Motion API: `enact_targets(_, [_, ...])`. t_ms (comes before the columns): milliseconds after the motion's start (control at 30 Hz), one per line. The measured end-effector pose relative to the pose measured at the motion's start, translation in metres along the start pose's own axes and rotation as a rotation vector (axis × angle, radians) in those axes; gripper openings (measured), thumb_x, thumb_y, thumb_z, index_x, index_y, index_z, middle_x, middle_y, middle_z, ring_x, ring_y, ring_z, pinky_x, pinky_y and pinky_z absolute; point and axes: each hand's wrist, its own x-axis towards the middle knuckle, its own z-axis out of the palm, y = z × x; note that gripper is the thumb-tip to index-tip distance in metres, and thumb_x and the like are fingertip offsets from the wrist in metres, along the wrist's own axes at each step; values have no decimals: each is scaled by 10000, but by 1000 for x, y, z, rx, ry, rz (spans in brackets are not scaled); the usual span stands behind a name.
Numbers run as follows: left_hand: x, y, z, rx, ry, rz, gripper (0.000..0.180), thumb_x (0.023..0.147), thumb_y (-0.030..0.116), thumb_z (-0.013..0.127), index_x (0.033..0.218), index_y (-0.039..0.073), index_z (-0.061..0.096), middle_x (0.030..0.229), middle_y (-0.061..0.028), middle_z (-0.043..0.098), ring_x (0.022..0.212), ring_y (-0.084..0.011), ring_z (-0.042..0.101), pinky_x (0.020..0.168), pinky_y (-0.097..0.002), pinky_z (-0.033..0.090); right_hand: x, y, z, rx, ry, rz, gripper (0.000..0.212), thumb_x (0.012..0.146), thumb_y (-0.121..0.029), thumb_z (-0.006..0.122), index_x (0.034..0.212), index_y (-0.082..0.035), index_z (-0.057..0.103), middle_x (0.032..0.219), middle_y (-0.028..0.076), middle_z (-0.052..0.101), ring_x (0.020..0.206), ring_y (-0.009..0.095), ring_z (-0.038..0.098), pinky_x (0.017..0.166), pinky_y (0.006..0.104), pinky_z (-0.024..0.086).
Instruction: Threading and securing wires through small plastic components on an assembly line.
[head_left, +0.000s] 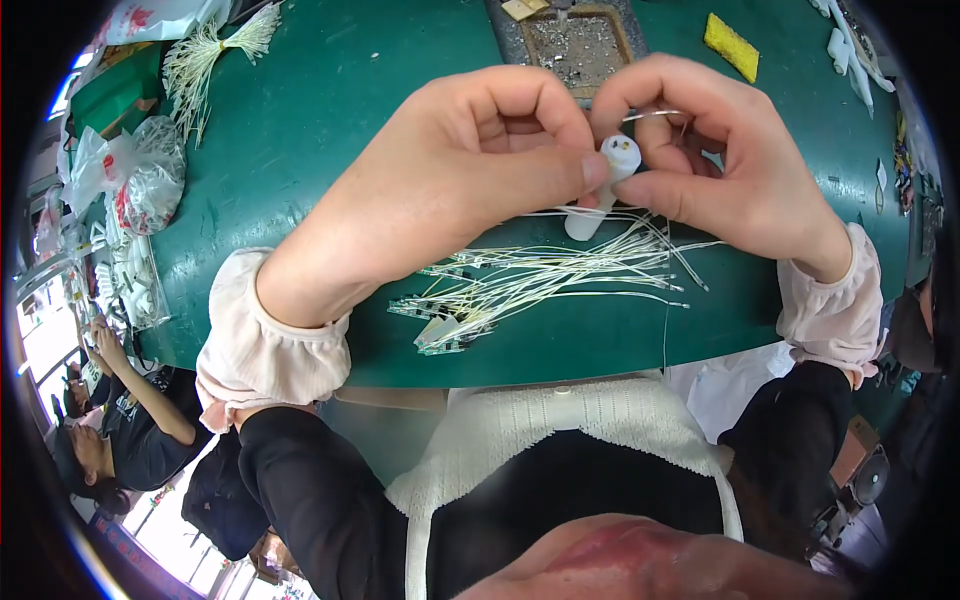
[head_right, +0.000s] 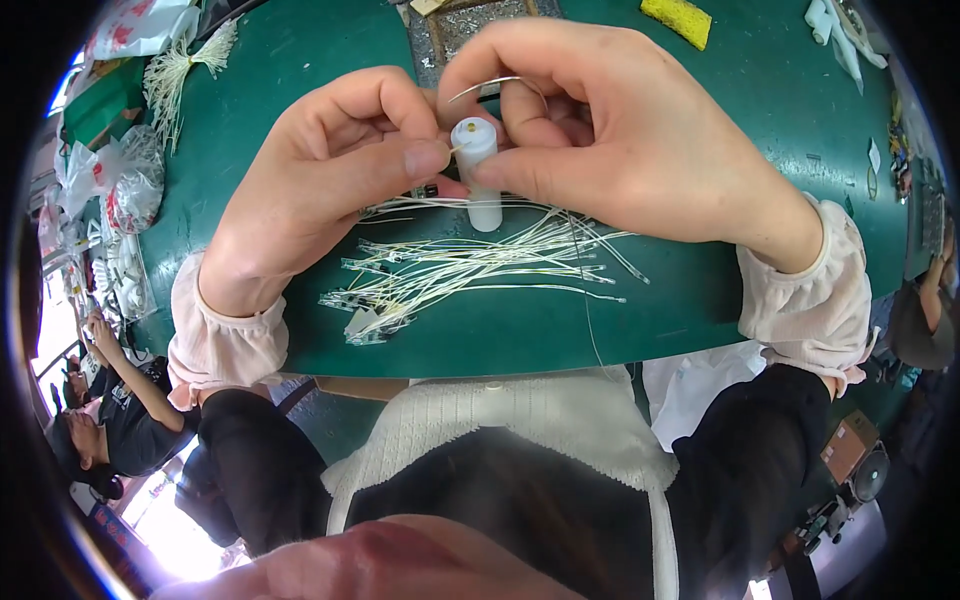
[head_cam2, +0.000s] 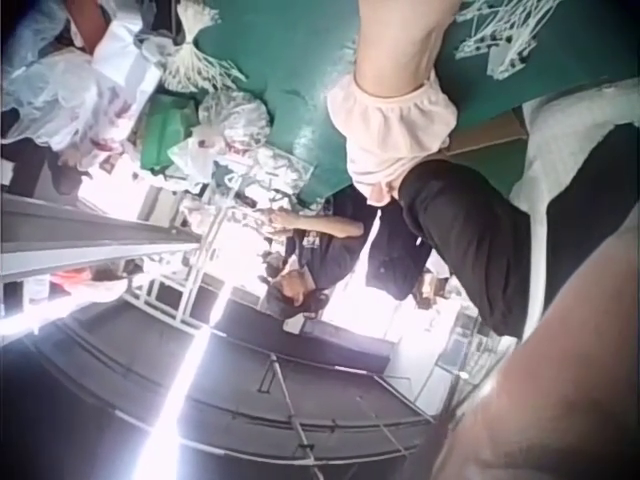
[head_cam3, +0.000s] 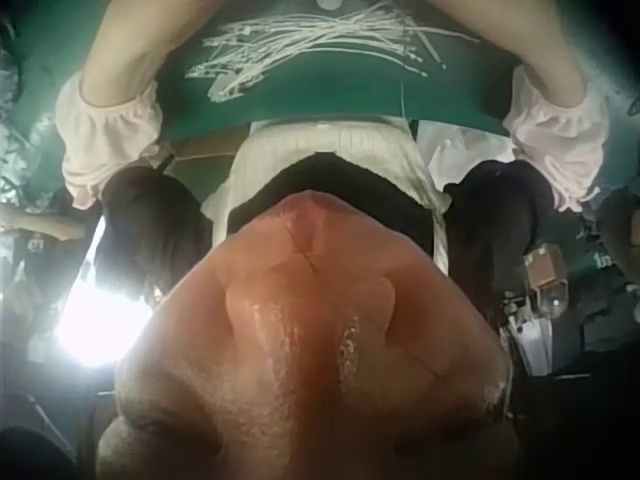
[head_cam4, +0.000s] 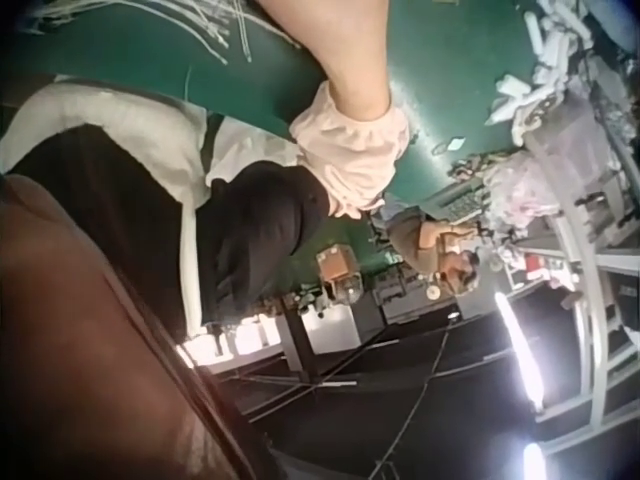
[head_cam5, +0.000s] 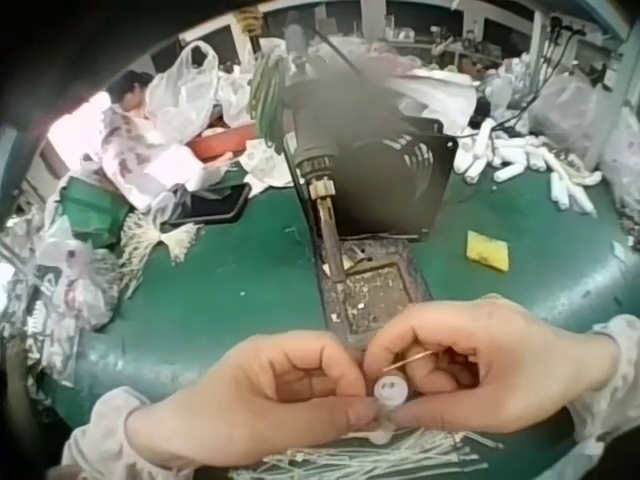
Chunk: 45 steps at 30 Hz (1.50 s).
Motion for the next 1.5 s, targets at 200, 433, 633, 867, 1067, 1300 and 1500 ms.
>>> enact_targets(200, [-1,0,0,-53,-6,1,43,992,53,642,996,14,623,1078,-93,693,989,-139,675,933,-306,566,-1,3,-5,-65,7,66,376,766,36,806,1095,-43,642,673,-93,376,602,10,332,571,195,272])
enact_targets(433, [4,-3,-1,-26,5,8,56,991,71,640,985,20,618,1124,-117,694,1016,-152,675,946,-322,567,-1,8,-7,-31,24,73,374,797,10,798,1137,-34,649,657,-101,360,602,4,326,583,196,270])
enact_targets(633, [4,-4,-5,-62,21,36,67,997,89,635,980,30,609,1174,-134,691,1027,-165,680,955,-319,567,1,10,-7,-42,22,20,375,818,-8,797,1165,-30,654,660,-101,361,609,3,331,588,196,273])
enact_targets(867, [5,-4,-5,-40,13,43,76,1008,102,621,974,35,609,1207,-143,691,1036,-168,691,946,-303,569,2,13,-8,-41,36,16,407,807,-5,815,1188,-29,672,673,-101,342,622,11,326,590,203,276])
enact_targets(1067, [10,-9,-12,-117,24,45,65,987,87,643,956,33,624,1116,-115,695,1010,-164,684,898,-306,570,15,-13,-26,-49,-190,214,243,1050,-170,619,1194,-18,494,720,-10,597,604,32,508,541,186,390])
enact_targets(1300, [16,-8,-23,-414,50,-3,36,1008,36,624,1007,0,624,1203,-159,697,1031,-217,697,940,-331,578,12,-11,-13,233,174,300,166,1074,-148,551,1131,-19,462,783,60,655,633,74,583,567,200,467])
enact_targets(1500, [63,-28,-53,-210,-551,700,44,1001,47,618,1004,7,637,1163,-159,710,987,-222,711,929,-343,579,16,-1,-8,248,142,230,164,1086,-176,528,1102,-29,457,771,73,664,607,88,593,550,202,471])
